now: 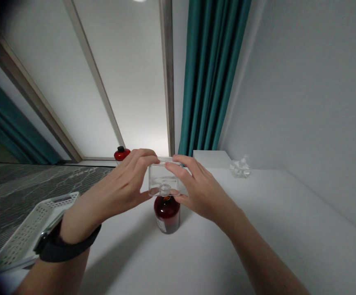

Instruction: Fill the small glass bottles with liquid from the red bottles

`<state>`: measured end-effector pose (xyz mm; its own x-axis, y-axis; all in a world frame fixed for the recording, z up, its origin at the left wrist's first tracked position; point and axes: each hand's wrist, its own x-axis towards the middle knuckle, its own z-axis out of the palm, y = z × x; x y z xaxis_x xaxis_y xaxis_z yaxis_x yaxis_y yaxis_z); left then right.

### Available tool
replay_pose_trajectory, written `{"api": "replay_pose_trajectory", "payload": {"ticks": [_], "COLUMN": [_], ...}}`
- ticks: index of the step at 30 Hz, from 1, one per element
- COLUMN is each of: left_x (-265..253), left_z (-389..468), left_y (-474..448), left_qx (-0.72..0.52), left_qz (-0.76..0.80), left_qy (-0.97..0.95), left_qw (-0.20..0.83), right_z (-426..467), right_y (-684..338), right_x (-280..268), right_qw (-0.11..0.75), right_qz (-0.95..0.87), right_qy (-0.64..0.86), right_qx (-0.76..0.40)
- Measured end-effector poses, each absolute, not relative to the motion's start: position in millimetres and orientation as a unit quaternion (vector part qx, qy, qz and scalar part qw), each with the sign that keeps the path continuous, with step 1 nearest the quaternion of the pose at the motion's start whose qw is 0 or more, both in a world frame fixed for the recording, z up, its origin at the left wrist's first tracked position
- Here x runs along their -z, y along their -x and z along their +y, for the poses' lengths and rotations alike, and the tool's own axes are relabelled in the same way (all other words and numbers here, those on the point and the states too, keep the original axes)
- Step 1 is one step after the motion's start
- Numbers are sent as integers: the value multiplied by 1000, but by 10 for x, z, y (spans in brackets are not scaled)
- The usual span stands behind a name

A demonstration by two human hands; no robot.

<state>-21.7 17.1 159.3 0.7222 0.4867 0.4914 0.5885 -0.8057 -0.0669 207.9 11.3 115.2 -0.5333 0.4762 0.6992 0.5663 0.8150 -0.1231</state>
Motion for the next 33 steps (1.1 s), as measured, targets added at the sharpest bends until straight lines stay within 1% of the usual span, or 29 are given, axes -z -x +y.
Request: {"api": "replay_pose_trajectory", "payload": {"ticks": [6, 9, 11, 15, 19, 23, 28, 33], "left_x": [-1571, -1541, -1514, -1471, -1430, -1343, -1243, -1239], "left_z": [237, 276, 307, 362, 417, 496, 571, 577], "left_y": [230, 243, 246, 235, 231, 247, 234, 192], "left_qx": [220, 229, 239, 257, 267, 293, 304, 311], "left_qz": [-295, -294, -296, -306, -302, -298, -287, -260], "left_qy": [927, 927, 925, 917, 913, 904, 903, 908], "left_qw": [65, 39, 19, -26, -59, -87, -105, -106], "right_z": [148, 170, 201, 339, 512, 567, 472, 384], "right_y": [-2093, -2108, -2125, -2160, -2157, -2100, -2018, -1967], "right_x": [-1139, -1126, -1090, -933, -754, -695, -773, -830], "right_qw": [378, 387, 402, 446, 493, 530, 540, 522], "right_qz": [-871, -863, -848, -785, -676, -571, -525, -521], "right_qy": [315, 323, 338, 373, 394, 395, 365, 335], "right_qx": [1, -29, -68, -214, -380, -487, -548, -586]}}
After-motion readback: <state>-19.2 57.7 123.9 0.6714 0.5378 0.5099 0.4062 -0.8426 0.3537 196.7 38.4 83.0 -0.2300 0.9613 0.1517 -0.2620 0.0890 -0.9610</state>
